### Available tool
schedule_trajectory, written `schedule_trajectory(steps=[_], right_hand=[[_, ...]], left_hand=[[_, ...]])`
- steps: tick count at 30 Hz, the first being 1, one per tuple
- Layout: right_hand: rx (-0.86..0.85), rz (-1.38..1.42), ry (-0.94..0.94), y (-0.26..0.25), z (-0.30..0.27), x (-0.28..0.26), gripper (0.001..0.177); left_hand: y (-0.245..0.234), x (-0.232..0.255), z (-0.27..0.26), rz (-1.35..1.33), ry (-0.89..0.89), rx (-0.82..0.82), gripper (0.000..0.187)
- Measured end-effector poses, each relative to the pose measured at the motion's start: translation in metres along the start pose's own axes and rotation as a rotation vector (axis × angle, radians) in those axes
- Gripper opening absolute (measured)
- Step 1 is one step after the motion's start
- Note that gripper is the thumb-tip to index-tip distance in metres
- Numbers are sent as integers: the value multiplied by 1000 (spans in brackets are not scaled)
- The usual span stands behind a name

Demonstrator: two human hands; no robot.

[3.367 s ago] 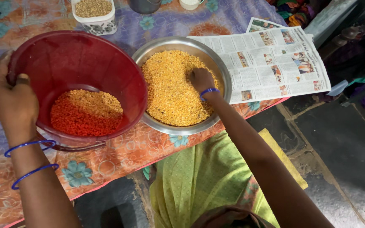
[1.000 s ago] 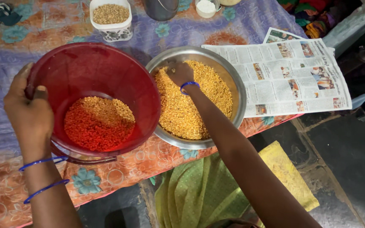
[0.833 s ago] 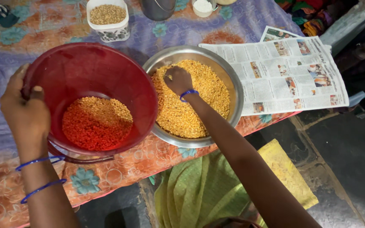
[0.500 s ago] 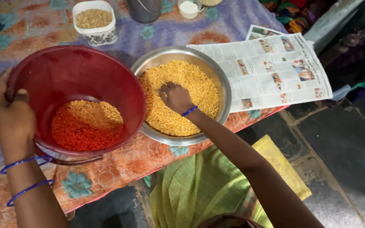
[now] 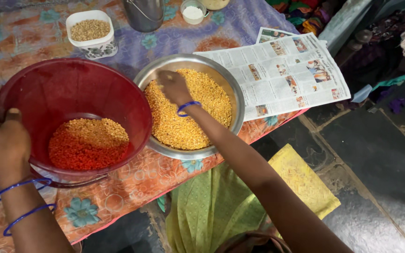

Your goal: The person pours grains from a yellow tray into a white bucket, then transfers yellow grains from a metal bowl into a red bucket by hand. The person also moves a newspaper on the table.

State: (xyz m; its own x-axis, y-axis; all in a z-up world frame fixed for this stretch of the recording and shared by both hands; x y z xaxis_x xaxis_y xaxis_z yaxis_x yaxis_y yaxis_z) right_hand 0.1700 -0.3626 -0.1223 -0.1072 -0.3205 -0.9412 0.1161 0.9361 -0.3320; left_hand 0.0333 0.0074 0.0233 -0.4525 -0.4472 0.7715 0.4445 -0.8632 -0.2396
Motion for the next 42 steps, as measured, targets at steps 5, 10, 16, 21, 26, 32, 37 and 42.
schedule_trajectory(steps=[5, 10, 16, 21, 26, 32, 37, 42], right_hand=[[-5, 27, -886, 67, -54, -100, 22], [-216, -443, -673, 141, -98, -123, 40], [-114, -412, -877, 137, -96, -113, 33], [-86, -298, -667, 62, -39, -74, 30], [87, -671, -653, -30, -44, -6, 26], [12, -1017, -393, -47, -97, 39, 52], [95, -999, -522, -18, -117, 36, 48], [38, -921, -579, 5, -80, 67, 38]], left_hand=[[0, 2, 0, 27, -9, 8, 49], [1, 4, 0, -9, -7, 1, 49], [-3, 0, -4, 66, -2, 19, 47], [0, -2, -2, 4, 23, -3, 49], [-1, -18, -3, -137, -114, 4, 44], [-12, -51, 0, 516, -545, 16, 47], [-14, -42, -7, 508, -538, 75, 47], [-6, -24, -5, 166, -326, 76, 38]])
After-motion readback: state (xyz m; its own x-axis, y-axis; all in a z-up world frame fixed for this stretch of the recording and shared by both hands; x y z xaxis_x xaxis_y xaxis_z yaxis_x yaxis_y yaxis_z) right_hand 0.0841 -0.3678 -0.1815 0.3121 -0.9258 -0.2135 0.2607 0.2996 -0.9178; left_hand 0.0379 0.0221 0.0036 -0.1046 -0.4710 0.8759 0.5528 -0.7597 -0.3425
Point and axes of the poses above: each hand's wrist, its own z-axis towards the middle knuckle, its own y-axis out of the palm, x = y × z, the point moved 4 cm from there along z, towards the middle knuckle, and after that the axes turned 6 degrees about -z, right-handed, at the moved point
